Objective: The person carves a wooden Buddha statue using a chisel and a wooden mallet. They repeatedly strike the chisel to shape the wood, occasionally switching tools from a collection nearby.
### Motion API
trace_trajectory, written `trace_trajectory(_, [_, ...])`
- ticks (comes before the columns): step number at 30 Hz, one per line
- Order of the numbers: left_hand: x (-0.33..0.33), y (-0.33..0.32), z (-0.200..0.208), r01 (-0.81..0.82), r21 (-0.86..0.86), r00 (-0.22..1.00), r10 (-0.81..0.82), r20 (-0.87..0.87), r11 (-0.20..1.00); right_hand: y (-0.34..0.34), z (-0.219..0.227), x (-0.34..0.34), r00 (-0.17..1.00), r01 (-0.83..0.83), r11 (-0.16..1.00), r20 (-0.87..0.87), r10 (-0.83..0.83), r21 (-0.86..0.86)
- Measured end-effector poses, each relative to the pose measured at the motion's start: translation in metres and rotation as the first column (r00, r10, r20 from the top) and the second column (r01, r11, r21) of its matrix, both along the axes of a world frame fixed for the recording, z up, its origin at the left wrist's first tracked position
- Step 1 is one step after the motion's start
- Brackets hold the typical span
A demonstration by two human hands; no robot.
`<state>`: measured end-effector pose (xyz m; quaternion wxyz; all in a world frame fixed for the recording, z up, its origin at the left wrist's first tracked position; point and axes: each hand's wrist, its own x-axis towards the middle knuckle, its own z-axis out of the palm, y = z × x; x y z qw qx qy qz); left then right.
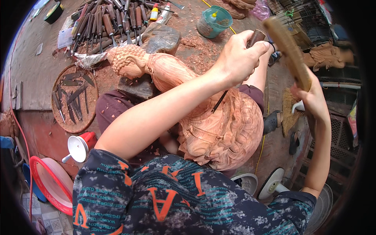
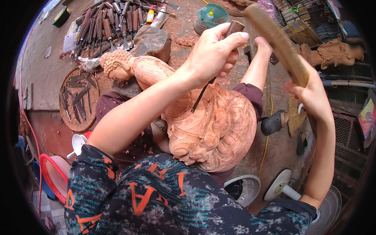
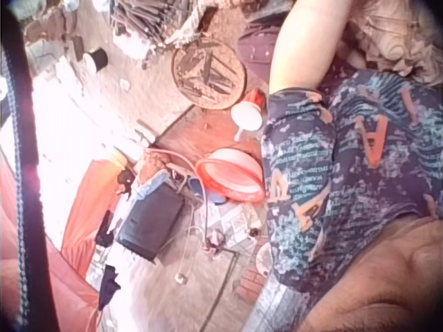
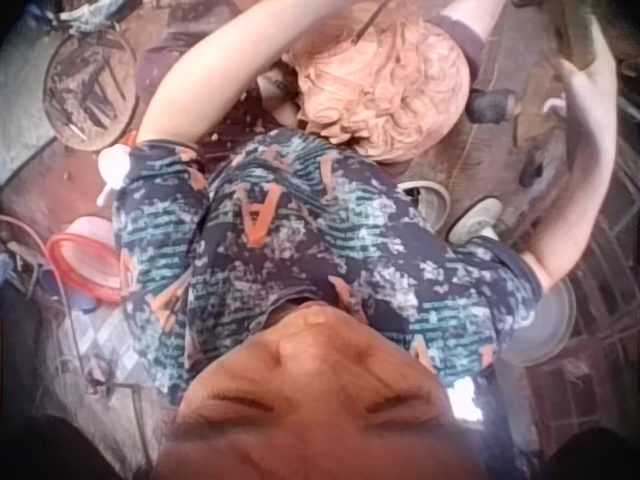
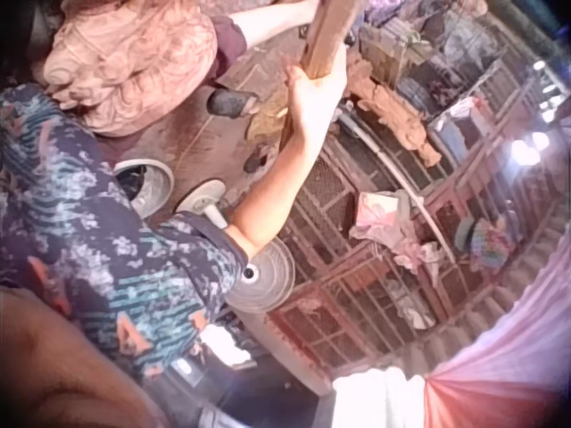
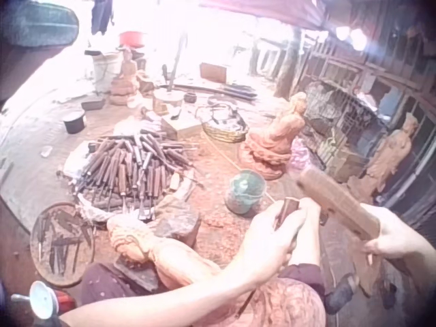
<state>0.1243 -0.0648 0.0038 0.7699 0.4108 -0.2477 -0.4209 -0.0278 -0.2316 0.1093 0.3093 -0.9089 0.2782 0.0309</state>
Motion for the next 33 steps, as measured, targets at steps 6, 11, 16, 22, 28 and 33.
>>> trace_trajectory(6, [0.000,0.000,-0.001,0.019,-0.001,1.000,-0.019,-0.007,1.000,0.014,-0.005,-0.006,0.994,-0.112,0.986,-0.014,0.111,-0.128])
trace_trajectory(11, [-0.001,-0.002,-0.003,0.018,0.016,1.000,-0.018,-0.009,1.000,0.008,0.003,-0.007,0.982,0.184,0.979,0.018,-0.186,0.086])
trace_trajectory(16, [-0.001,0.002,0.000,0.054,0.011,0.998,-0.053,-0.041,0.998,0.007,-0.006,-0.012,0.997,0.009,1.000,0.074,-0.007,-0.020])
trace_trajectory(22, [-0.002,0.003,-0.001,0.061,0.027,0.998,-0.061,-0.010,0.998,0.013,-0.005,-0.012,0.999,-0.053,0.998,0.004,0.054,-0.044])
trace_trajectory(28, [-0.003,0.001,0.000,0.101,-0.002,0.995,-0.101,-0.010,0.995,0.007,0.002,-0.015,0.964,0.199,0.966,0.142,-0.223,0.162])
trace_trajectory(33, [-0.002,0.005,0.001,0.147,0.020,0.987,-0.145,-0.073,0.989,0.012,-0.003,-0.015,0.994,0.029,1.000,0.103,-0.029,0.003])
